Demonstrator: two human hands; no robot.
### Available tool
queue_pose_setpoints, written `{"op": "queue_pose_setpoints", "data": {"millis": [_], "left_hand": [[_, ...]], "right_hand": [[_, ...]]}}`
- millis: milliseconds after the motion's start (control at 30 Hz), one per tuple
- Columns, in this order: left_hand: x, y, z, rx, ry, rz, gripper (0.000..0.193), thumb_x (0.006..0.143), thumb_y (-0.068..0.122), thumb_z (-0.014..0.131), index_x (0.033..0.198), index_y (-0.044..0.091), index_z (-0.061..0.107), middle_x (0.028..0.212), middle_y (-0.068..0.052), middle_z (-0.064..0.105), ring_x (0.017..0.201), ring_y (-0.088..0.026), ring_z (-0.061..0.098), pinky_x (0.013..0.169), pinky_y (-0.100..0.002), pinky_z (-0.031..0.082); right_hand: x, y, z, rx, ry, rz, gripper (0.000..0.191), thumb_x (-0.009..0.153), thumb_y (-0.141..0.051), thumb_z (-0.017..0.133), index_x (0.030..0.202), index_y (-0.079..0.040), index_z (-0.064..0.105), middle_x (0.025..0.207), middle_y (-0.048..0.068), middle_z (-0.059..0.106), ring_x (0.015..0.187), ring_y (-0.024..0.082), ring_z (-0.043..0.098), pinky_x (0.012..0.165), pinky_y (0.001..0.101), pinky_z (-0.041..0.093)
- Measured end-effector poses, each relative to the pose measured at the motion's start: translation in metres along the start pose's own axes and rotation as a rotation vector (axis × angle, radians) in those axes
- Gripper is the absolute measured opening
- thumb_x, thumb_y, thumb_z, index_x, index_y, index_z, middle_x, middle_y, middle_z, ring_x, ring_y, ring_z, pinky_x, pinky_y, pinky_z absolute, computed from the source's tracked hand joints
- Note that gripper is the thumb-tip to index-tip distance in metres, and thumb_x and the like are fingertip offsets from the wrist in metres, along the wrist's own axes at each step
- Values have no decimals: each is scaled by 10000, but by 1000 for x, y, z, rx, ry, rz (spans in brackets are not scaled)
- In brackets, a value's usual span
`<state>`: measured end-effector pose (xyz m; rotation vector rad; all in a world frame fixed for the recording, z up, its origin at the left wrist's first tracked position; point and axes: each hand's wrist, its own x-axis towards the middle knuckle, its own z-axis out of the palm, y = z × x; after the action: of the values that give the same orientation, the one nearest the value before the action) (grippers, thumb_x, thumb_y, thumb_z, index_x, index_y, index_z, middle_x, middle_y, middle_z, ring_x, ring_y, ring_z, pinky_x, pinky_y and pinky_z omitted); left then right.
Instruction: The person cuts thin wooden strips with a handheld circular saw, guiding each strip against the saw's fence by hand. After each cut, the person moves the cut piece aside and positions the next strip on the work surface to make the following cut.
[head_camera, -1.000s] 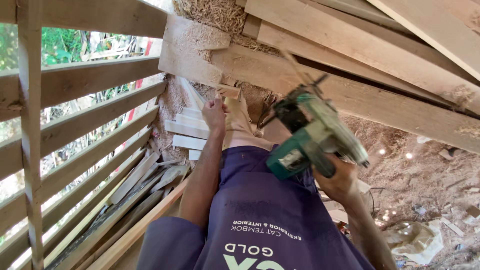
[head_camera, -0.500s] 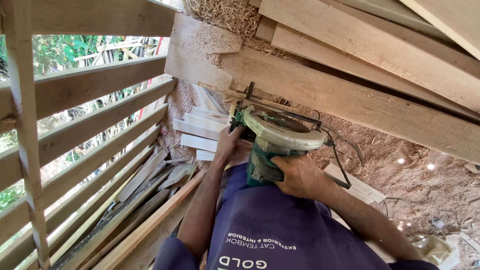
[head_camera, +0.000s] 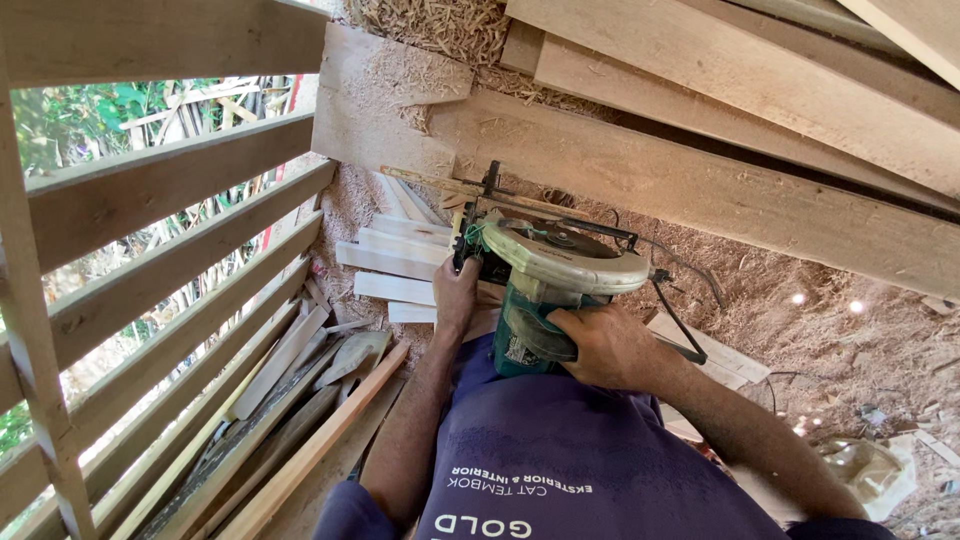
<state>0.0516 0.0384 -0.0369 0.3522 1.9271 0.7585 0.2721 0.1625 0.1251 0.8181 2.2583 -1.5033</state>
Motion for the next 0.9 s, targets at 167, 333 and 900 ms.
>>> {"op": "queue_pose_setpoints", "data": {"millis": [167,333,900], "left_hand": [[-3,5,-2,0,-1,-25,300,897,279,630,844,-14,664,641,-11,583,590,-108,511,548,-323,438],[-1,5,-11,-16,23,-67,312,908,282,638,852,-24,656,661,-17,581,597,-110,509,543,-324,428],[18,-19,-41,-73,94,26,220,913,194,647,817,-3,626,644,26,526,590,-80,445,515,-299,367]], "right_hand": [[3,-3,-1,29,-82,80,389,823,-193,765,1140,-27,613,901,181,721,905,319,750,813,440,616],[11,-6,3,12,-3,25,372,800,-189,774,1106,-33,633,893,183,726,883,321,748,792,441,619],[39,-13,19,-1,77,-130,416,765,-226,797,1086,-20,631,856,154,733,863,345,733,795,483,580]]}}
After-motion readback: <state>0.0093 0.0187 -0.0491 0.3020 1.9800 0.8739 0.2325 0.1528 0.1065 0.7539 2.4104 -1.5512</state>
